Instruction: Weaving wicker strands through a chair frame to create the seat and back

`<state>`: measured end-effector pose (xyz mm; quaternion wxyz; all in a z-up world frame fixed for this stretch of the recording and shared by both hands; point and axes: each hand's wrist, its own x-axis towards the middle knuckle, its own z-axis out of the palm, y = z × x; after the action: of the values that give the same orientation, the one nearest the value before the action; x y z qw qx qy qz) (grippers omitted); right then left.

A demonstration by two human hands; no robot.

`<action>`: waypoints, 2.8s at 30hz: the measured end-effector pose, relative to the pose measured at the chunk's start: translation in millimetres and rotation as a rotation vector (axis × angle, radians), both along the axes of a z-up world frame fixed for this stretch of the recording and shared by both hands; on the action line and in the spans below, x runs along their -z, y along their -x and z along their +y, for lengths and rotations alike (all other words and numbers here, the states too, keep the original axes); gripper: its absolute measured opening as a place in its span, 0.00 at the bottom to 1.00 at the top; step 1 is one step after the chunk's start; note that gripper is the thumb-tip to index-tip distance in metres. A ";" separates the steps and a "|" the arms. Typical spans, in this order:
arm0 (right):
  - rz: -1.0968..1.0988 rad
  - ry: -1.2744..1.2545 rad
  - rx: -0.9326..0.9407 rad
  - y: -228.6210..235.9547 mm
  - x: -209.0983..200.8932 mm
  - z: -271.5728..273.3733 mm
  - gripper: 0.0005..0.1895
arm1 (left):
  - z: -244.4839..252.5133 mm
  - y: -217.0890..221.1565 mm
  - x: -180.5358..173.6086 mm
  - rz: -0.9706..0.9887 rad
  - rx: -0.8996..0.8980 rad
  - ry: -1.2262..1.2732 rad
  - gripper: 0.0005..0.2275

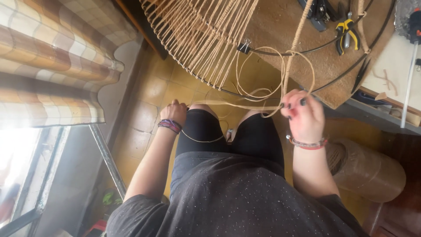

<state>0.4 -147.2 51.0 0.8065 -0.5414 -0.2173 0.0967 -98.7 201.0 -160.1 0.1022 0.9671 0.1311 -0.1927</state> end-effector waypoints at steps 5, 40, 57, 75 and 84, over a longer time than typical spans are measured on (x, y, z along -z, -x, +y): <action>-0.199 0.423 -0.311 27.9 3.0 51.1 0.09 | -94.5 7.2 -183.5 -0.491 0.287 0.937 0.43; -0.422 1.146 -0.385 28.1 21.6 -9.7 0.23 | -148.9 -51.5 -114.7 -0.991 0.352 0.142 0.10; 0.375 -0.100 0.061 17.6 28.9 -21.8 0.09 | -102.9 -27.9 -53.3 -0.655 0.466 0.452 0.04; -0.424 1.058 -0.377 55.4 55.9 33.8 0.04 | -92.4 -6.6 -183.5 -0.241 0.124 1.427 0.18; 0.288 0.061 -0.085 42.7 55.2 10.7 0.11 | -79.7 -14.7 -121.3 0.065 0.249 0.078 0.18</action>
<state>-42.3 -136.5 -4.1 0.8075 -0.5366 -0.1190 0.2140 -84.1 121.3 -38.8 0.1108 0.9644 0.0055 -0.2403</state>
